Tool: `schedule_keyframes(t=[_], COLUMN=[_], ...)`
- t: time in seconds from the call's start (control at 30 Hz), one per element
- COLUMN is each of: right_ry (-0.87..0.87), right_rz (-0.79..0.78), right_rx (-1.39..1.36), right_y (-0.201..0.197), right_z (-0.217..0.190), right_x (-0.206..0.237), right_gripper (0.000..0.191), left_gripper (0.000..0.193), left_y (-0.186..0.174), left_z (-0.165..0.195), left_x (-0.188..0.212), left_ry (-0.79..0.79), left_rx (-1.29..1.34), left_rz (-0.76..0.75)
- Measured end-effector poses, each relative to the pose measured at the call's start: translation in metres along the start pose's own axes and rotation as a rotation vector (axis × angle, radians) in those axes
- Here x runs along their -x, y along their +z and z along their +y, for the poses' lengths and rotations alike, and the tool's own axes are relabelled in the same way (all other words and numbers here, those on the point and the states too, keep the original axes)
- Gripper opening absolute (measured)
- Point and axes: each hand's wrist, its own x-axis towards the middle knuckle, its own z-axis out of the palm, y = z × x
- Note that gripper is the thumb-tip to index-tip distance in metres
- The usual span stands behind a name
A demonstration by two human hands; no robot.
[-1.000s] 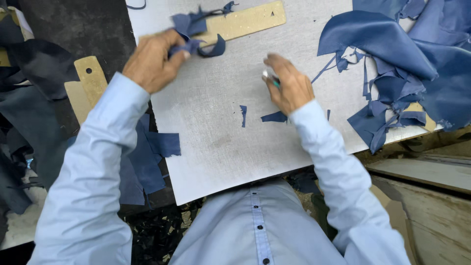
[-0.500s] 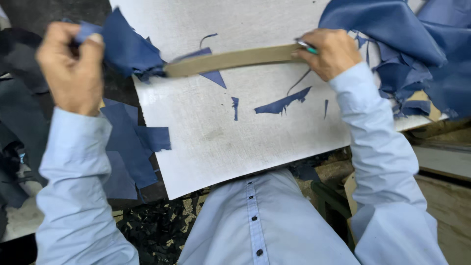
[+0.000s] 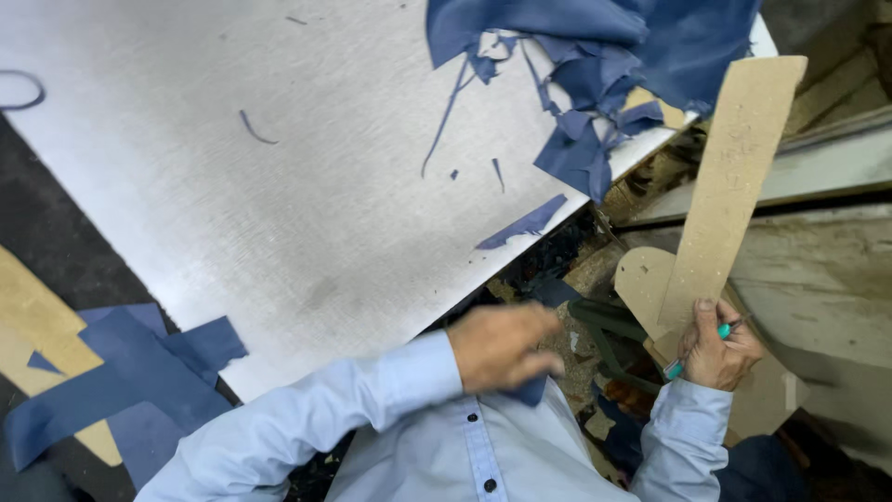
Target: The person places a cardboard pattern on a blue fabric sheet and uses a utility knife to cut along the pattern's edges. After cutting, the person removes the pattern and sets the cut fabric piece aside, then repeats the process with a different pattern shape.
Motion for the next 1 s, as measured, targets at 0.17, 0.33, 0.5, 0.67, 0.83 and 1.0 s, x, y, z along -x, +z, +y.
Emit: schedule_keyframes(t=[0.17, 0.33, 0.5, 0.67, 0.83, 1.0], right_ry=[0.120, 0.139, 0.113, 0.099, 0.079, 0.093], right_rz=[0.071, 0.024, -0.105, -0.202, -0.306, -0.367], right_rx=[-0.150, -0.256, -0.304, -0.349, -0.392, -0.402], right_y=[-0.033, -0.025, -0.006, 0.031, 0.067, 0.110], right_z=[0.003, -0.003, -0.009, -0.025, -0.037, -0.058], right_x=[-0.022, -0.112, -0.234, -0.338, -0.391, -0.422], right_gripper=[0.029, 0.026, 0.025, 0.020, 0.020, 0.014], left_gripper=[0.062, 0.034, 0.063, 0.082, 0.015, 0.013], left_y=[-0.096, -0.009, -0.030, -0.063, -0.046, -0.085], left_z=[-0.075, -0.018, -0.023, -0.068, -0.078, -0.061], left_x=[-0.077, -0.117, -0.229, -0.355, -0.336, -0.213], left_ry=[-0.359, -0.163, -0.021, -0.528, -0.359, -0.338], left_rx=[-0.825, -0.480, -0.457, -1.025, -0.818, -0.907], left_rz=[0.526, 0.074, 0.757, 0.862, 0.483, 0.426])
